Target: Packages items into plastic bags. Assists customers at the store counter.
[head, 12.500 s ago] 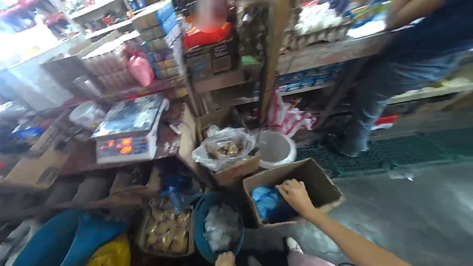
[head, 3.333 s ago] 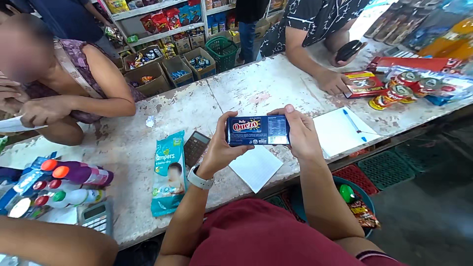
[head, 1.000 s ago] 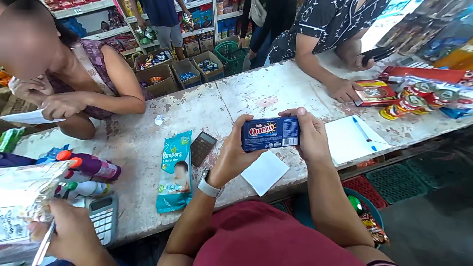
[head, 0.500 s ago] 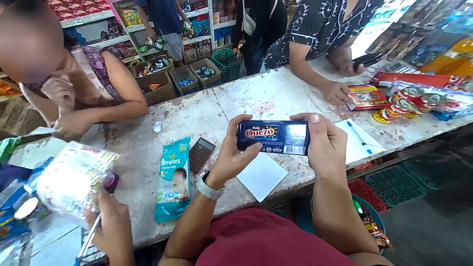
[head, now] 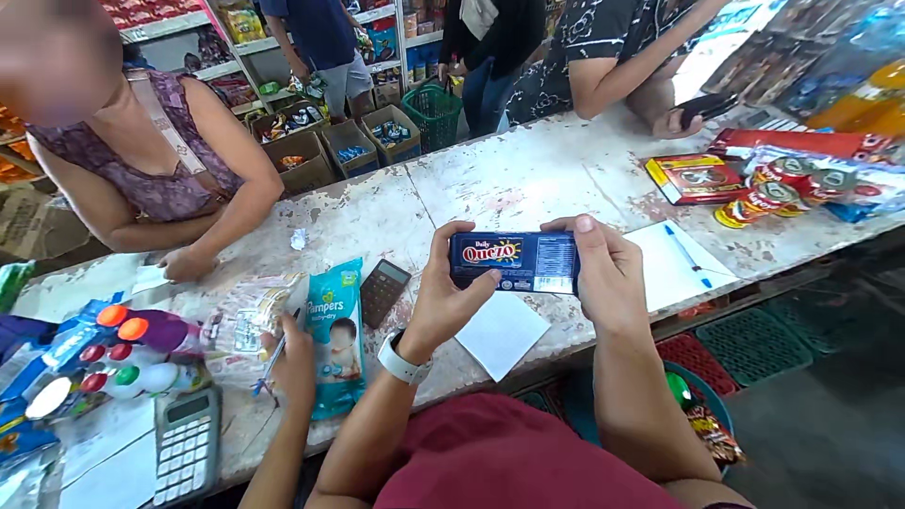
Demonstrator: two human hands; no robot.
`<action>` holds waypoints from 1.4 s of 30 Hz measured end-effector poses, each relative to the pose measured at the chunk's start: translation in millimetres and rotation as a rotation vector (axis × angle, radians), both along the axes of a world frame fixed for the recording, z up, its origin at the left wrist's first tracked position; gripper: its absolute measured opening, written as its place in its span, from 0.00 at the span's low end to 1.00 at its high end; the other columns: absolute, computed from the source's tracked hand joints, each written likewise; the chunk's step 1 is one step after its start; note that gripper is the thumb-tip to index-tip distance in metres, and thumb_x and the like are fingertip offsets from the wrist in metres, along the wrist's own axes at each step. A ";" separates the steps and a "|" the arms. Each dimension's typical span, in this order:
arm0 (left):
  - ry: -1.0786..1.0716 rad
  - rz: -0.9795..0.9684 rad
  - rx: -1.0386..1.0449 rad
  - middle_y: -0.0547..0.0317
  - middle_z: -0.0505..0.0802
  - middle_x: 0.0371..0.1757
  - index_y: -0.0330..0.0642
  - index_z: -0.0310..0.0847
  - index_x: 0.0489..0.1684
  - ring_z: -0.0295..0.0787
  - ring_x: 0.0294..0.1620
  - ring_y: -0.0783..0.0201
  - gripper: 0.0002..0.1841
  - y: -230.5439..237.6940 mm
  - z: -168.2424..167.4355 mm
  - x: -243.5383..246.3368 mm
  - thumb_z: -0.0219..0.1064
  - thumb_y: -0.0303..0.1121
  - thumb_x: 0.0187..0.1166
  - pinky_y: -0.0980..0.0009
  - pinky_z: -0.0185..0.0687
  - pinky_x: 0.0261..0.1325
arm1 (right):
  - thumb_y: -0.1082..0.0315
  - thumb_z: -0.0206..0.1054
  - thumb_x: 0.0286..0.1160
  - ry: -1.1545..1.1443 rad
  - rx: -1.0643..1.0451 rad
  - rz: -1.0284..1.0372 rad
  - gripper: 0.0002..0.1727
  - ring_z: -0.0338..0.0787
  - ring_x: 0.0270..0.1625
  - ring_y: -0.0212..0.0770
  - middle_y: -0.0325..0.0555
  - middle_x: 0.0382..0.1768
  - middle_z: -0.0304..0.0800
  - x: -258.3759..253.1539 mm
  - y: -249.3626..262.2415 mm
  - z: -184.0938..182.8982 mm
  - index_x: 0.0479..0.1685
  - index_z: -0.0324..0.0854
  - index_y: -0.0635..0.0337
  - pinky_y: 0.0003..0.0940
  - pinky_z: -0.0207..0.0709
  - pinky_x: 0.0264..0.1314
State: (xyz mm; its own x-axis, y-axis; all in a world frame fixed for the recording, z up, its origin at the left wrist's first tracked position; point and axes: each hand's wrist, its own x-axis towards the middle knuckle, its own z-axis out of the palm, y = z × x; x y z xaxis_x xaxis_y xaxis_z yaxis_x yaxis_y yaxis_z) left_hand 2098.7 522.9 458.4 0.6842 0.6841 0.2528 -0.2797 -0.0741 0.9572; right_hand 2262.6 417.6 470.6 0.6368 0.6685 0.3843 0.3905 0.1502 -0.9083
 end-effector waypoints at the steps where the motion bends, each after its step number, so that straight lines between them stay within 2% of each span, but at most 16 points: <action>1: 0.008 0.008 -0.004 0.59 0.91 0.51 0.44 0.60 0.80 0.91 0.42 0.73 0.33 -0.2 0.4 -0.1 0.66 0.23 0.71 0.77 0.88 0.42 | 0.58 0.44 0.95 0.001 -0.006 0.000 0.23 0.90 0.34 0.17 0.25 0.33 0.91 0.0 0.5 -0.2 0.50 0.87 0.56 0.14 0.85 0.38; 5: 0.015 0.031 -0.018 0.59 0.91 0.48 0.44 0.62 0.78 0.88 0.35 0.75 0.29 0.3 -1.0 1.2 0.64 0.23 0.76 0.80 0.83 0.34 | 0.59 0.43 0.95 0.009 -0.030 -0.003 0.23 0.90 0.33 0.17 0.26 0.32 0.91 -0.3 2.3 -0.7 0.50 0.87 0.56 0.15 0.85 0.37; 12: -0.007 0.022 -0.016 0.58 0.92 0.48 0.43 0.61 0.78 0.89 0.37 0.75 0.29 1.0 -3.3 1.6 0.64 0.23 0.76 0.81 0.83 0.35 | 0.58 0.43 0.95 0.015 -0.042 0.003 0.24 0.90 0.33 0.17 0.26 0.32 0.92 1.5 4.5 -2.1 0.50 0.88 0.56 0.15 0.85 0.37; 20: 0.008 0.022 -0.027 0.57 0.91 0.51 0.43 0.60 0.79 0.91 0.42 0.72 0.31 1.7 -4.0 0.3 0.65 0.23 0.73 0.77 0.87 0.40 | 0.58 0.43 0.95 0.035 -0.042 0.021 0.24 0.91 0.34 0.18 0.26 0.33 0.92 2.1 6.1 -2.0 0.50 0.87 0.56 0.16 0.87 0.38; 28: -0.014 0.017 -0.017 0.57 0.92 0.51 0.43 0.59 0.81 0.91 0.41 0.73 0.32 1.6 -2.9 -1.1 0.64 0.22 0.75 0.79 0.86 0.40 | 0.58 0.43 0.95 0.040 -0.014 0.031 0.24 0.91 0.34 0.18 0.25 0.32 0.92 1.2 7.0 -1.5 0.49 0.87 0.56 0.16 0.87 0.38; 32: -0.022 0.018 -0.022 0.58 0.91 0.50 0.43 0.60 0.79 0.89 0.38 0.74 0.30 2.6 0.0 -3.7 0.63 0.21 0.75 0.80 0.84 0.36 | 0.58 0.43 0.95 0.045 -0.005 0.037 0.24 0.91 0.33 0.18 0.26 0.32 0.92 -0.6 9.8 -2.4 0.49 0.87 0.56 0.17 0.87 0.38; 35: -0.046 0.089 -0.050 0.56 0.91 0.51 0.42 0.57 0.83 0.89 0.37 0.74 0.34 4.1 -1.3 -7.2 0.64 0.22 0.75 0.80 0.84 0.35 | 0.59 0.43 0.95 0.054 0.022 0.038 0.24 0.91 0.34 0.18 0.26 0.32 0.92 -6.5 17.9 -3.5 0.49 0.87 0.57 0.16 0.87 0.39; 37: -0.124 0.208 -0.159 0.54 0.92 0.49 0.41 0.54 0.85 0.89 0.33 0.73 0.38 5.4 -1.6 -8.0 0.67 0.21 0.72 0.80 0.83 0.32 | 0.61 0.42 0.96 0.101 0.059 0.046 0.24 0.91 0.35 0.18 0.26 0.33 0.92 -16.7 28.5 -3.8 0.50 0.87 0.57 0.17 0.87 0.40; 38: -0.176 0.269 -0.243 0.54 0.93 0.47 0.42 0.55 0.83 0.89 0.32 0.72 0.37 6.9 -1.9 -8.2 0.68 0.20 0.71 0.80 0.83 0.31 | 0.61 0.41 0.96 0.126 0.086 0.059 0.23 0.91 0.36 0.18 0.25 0.34 0.92 -23.8 35.2 -4.1 0.50 0.86 0.57 0.17 0.88 0.41; 39: -0.235 0.326 -0.327 0.53 0.92 0.46 0.42 0.60 0.80 0.89 0.31 0.71 0.35 9.0 -2.9 -8.1 0.68 0.20 0.70 0.79 0.84 0.32 | 0.62 0.41 0.96 0.142 0.116 0.073 0.23 0.91 0.35 0.18 0.26 0.34 0.92 -31.2 43.0 -4.7 0.50 0.86 0.58 0.18 0.88 0.40; 40: -0.293 0.376 -0.400 0.53 0.92 0.45 0.41 0.65 0.75 0.89 0.34 0.69 0.29 11.4 -4.5 -8.1 0.67 0.21 0.71 0.75 0.86 0.37 | 0.63 0.41 0.96 0.146 0.140 0.089 0.23 0.91 0.35 0.19 0.26 0.35 0.92 -38.8 51.1 -5.8 0.51 0.85 0.58 0.18 0.87 0.39; 41: -0.336 0.421 -0.455 0.53 0.92 0.47 0.39 0.70 0.69 0.91 0.41 0.67 0.22 13.6 -5.3 -8.4 0.64 0.23 0.75 0.71 0.89 0.47 | 0.62 0.41 0.96 0.139 0.157 0.104 0.23 0.90 0.35 0.18 0.26 0.35 0.92 -46.9 59.8 -7.2 0.52 0.85 0.59 0.17 0.86 0.37; 42: -0.373 0.450 -0.499 0.52 0.91 0.51 0.37 0.71 0.68 0.91 0.49 0.64 0.17 15.3 -5.0 -9.1 0.59 0.25 0.81 0.65 0.88 0.58 | 0.62 0.41 0.96 0.125 0.167 0.116 0.23 0.89 0.33 0.18 0.27 0.35 0.92 -55.1 68.8 -8.6 0.53 0.85 0.60 0.16 0.85 0.34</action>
